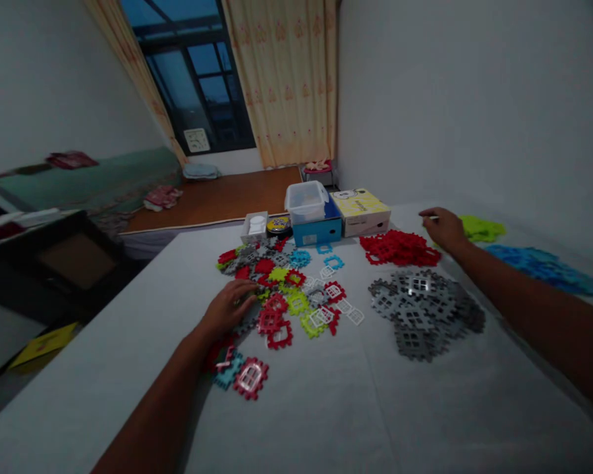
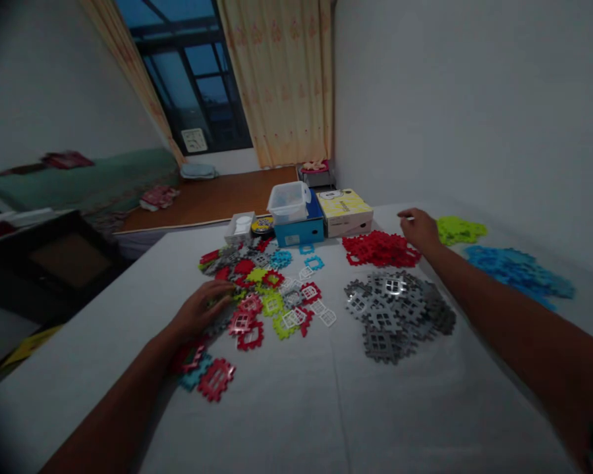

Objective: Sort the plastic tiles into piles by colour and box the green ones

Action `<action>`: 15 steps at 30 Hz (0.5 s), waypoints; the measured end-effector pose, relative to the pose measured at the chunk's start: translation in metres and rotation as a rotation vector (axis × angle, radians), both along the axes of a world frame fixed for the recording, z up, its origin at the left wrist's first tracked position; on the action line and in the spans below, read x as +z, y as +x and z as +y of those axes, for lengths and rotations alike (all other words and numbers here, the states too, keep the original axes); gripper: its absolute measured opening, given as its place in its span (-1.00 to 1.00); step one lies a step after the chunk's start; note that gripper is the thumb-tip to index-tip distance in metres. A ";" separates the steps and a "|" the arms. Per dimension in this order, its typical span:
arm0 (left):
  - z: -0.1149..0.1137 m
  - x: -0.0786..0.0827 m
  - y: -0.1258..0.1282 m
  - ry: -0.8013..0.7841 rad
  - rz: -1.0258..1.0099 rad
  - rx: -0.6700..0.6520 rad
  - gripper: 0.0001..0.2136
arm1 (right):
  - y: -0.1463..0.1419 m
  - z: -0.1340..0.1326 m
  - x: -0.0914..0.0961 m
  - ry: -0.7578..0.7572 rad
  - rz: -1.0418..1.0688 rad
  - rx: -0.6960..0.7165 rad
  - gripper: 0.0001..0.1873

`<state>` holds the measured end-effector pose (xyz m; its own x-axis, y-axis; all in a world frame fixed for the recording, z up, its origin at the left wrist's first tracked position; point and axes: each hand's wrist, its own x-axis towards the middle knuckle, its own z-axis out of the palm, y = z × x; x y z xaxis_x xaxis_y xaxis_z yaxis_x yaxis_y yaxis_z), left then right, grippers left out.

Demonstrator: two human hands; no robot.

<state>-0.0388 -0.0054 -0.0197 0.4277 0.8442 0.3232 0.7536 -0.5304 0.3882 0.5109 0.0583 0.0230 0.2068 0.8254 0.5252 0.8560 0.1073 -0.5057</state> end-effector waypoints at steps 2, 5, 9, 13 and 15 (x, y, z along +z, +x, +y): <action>-0.003 0.001 0.006 -0.025 0.003 -0.063 -0.63 | -0.032 0.004 0.001 -0.027 0.004 0.073 -0.73; -0.008 0.000 0.014 -0.034 -0.028 -0.178 -0.69 | -0.102 -0.005 -0.003 -0.060 -0.033 0.379 -0.74; -0.011 0.000 0.017 -0.049 -0.071 -0.217 -0.72 | -0.196 -0.021 -0.014 -0.146 -0.141 0.803 -0.75; -0.012 0.002 0.010 -0.032 -0.126 -0.019 -0.68 | -0.259 -0.013 -0.025 -0.198 -0.352 0.842 -0.68; -0.012 0.002 0.006 -0.018 -0.145 0.089 -0.67 | -0.277 -0.006 -0.030 -0.257 -0.447 0.785 -0.63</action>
